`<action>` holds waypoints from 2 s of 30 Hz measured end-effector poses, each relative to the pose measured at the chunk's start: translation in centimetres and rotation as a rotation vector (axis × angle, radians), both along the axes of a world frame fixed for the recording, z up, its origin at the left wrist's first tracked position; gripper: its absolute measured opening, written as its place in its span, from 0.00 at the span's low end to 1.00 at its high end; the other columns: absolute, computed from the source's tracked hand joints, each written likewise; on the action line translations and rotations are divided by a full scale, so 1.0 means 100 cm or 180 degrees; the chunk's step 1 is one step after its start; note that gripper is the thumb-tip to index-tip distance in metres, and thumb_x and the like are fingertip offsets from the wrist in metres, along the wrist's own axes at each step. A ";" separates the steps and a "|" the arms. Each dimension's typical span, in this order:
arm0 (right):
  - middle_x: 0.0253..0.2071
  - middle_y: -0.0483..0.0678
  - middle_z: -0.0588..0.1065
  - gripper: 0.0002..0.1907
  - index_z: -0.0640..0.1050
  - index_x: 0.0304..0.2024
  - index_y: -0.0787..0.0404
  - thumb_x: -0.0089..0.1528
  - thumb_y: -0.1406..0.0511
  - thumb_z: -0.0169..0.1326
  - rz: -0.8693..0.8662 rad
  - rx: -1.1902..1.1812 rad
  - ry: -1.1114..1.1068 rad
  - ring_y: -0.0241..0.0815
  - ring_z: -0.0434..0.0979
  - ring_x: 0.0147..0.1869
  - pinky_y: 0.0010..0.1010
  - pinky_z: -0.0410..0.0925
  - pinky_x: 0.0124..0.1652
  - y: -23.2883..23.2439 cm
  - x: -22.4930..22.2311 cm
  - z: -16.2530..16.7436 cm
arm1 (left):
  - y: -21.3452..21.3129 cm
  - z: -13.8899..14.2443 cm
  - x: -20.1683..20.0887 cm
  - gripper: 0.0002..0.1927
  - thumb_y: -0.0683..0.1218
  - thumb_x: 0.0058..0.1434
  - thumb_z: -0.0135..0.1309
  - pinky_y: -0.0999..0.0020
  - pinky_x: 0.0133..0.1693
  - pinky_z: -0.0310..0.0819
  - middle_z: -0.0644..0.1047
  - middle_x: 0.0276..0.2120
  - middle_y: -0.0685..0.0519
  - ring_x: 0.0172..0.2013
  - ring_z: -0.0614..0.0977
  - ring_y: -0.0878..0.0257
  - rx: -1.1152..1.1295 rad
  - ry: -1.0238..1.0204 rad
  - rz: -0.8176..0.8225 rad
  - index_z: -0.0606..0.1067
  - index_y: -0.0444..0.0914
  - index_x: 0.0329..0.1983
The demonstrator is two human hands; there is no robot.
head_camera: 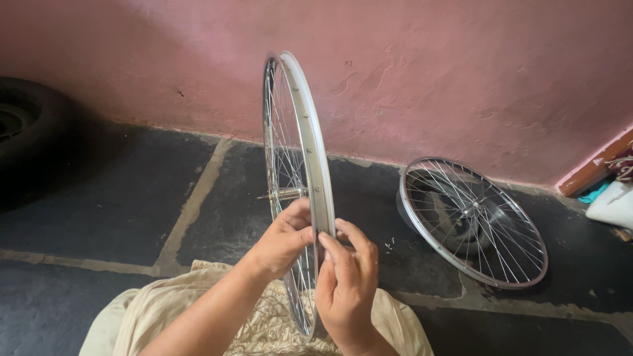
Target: The person is lacing a bicycle wheel by hand, inserting spokes through the rim and hub, and securing them with nipples. They rotate the wheel to access different sections and continue the lacing process.
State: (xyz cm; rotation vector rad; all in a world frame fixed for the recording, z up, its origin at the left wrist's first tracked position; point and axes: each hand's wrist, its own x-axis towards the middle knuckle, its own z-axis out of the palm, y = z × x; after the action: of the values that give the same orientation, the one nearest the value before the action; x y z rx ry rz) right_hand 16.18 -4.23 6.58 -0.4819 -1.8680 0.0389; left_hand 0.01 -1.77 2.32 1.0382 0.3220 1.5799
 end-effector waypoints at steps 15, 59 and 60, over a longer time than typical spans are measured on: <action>0.58 0.63 0.72 0.28 0.51 0.71 0.70 0.69 0.78 0.39 0.1500 -0.1280 0.1029 0.44 0.79 0.52 0.33 0.72 0.54 -0.002 0.007 -0.104 | 0.002 -0.006 -0.001 0.13 0.50 0.67 0.60 0.68 0.47 0.72 0.79 0.39 0.58 0.41 0.78 0.69 0.0084 0.0327 0.0089 0.77 0.37 0.47; 0.53 0.61 0.74 0.25 0.57 0.68 0.70 0.68 0.78 0.41 0.1235 -0.1366 0.1156 0.39 0.81 0.42 0.29 0.75 0.44 -0.011 0.009 -0.116 | -0.007 -0.014 0.010 0.13 0.49 0.65 0.63 0.68 0.42 0.75 0.80 0.37 0.53 0.37 0.80 0.66 -0.0447 -0.0236 -0.0090 0.79 0.36 0.46; 0.51 0.60 0.75 0.25 0.57 0.68 0.71 0.68 0.77 0.41 0.1268 -0.1467 0.1090 0.40 0.81 0.43 0.29 0.75 0.44 -0.009 0.009 -0.115 | -0.006 -0.013 0.010 0.13 0.48 0.63 0.63 0.68 0.43 0.75 0.80 0.38 0.54 0.38 0.80 0.66 -0.0372 -0.0239 -0.0080 0.79 0.37 0.46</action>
State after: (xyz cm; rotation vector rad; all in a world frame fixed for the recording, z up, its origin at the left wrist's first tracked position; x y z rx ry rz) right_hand 17.03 -5.13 -4.97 -0.3757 -1.5835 0.7839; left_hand 1.02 -2.34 1.07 0.8878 0.3444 1.5546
